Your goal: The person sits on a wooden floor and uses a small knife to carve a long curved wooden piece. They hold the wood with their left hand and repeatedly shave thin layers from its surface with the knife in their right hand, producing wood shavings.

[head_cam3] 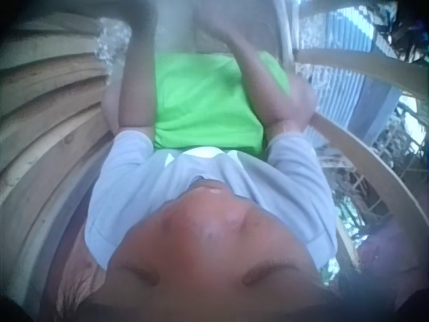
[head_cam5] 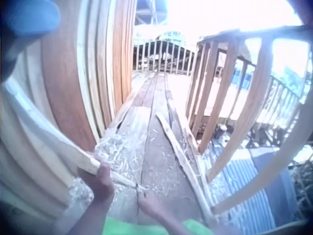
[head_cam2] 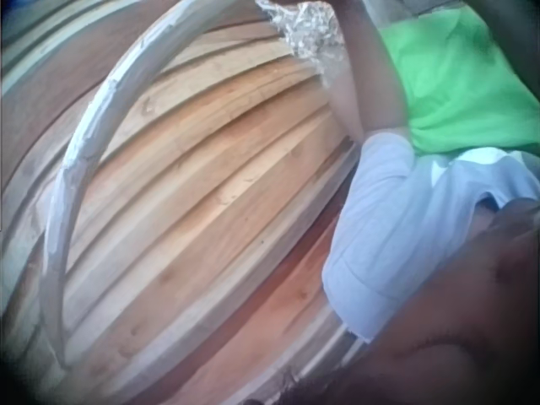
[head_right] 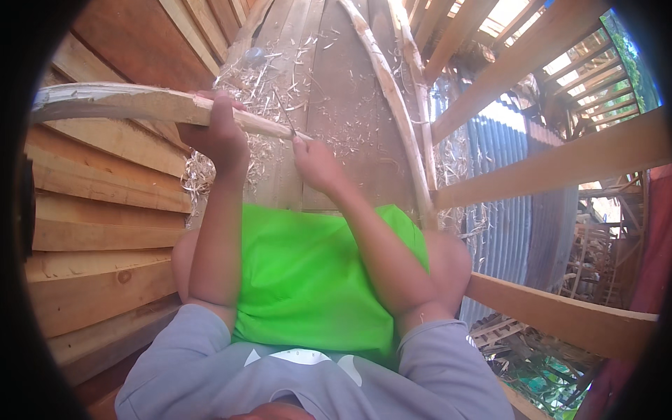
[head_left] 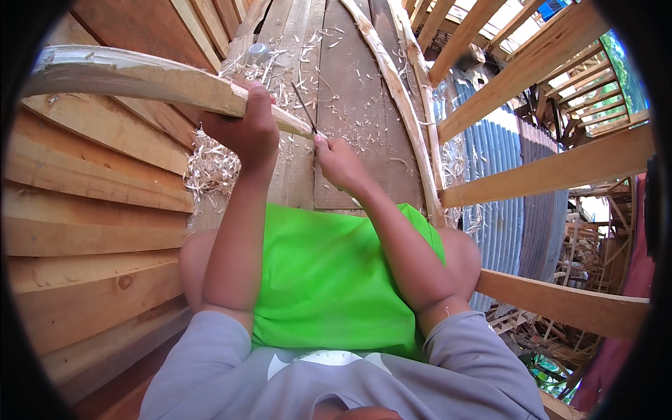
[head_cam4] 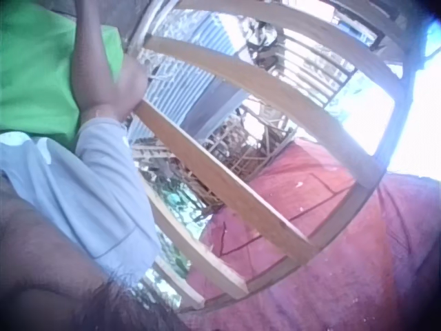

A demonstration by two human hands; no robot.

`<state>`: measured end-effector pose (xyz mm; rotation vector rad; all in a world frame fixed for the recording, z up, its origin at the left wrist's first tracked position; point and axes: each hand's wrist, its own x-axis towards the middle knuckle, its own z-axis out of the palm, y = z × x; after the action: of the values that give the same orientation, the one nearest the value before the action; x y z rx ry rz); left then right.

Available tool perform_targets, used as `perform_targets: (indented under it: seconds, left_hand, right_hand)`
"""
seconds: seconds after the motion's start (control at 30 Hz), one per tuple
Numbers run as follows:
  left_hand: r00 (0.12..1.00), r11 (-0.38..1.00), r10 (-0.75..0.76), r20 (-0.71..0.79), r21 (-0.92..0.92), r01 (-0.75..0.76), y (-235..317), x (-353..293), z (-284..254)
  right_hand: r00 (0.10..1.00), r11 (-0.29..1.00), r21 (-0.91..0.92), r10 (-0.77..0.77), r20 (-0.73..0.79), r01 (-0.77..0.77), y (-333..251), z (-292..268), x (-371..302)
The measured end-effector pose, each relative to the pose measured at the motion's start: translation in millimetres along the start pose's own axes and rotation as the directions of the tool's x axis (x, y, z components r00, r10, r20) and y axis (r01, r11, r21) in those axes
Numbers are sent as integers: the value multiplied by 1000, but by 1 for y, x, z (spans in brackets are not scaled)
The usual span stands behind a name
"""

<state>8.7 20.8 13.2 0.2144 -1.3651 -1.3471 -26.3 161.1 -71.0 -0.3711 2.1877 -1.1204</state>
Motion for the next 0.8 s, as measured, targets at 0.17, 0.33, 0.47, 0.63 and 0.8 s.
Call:
perform_targets:
  seconds: [0.17,0.33,0.47,0.63,0.8]
  left_hand:
    - [996,983,-76,41,-163,82,3,-8,7]
    - [999,997,-2,46,-80,5,1,-4,4]
    - [998,994,-36,52,-98,41,0,-12,3]
    - [999,993,-34,34,-110,38,-1,-7,3]
    - [999,996,-36,26,-82,38,1,-8,8]
  right_hand:
    - [973,979,44,201,-112,-197,85,0,40]
    - [979,984,57,175,-103,-170,45,2,24]
    - [990,986,101,137,-20,-134,41,-4,13]
    - [989,994,51,102,-109,-97,37,0,16]
    - [952,993,-79,-104,-287,85,57,13,30]
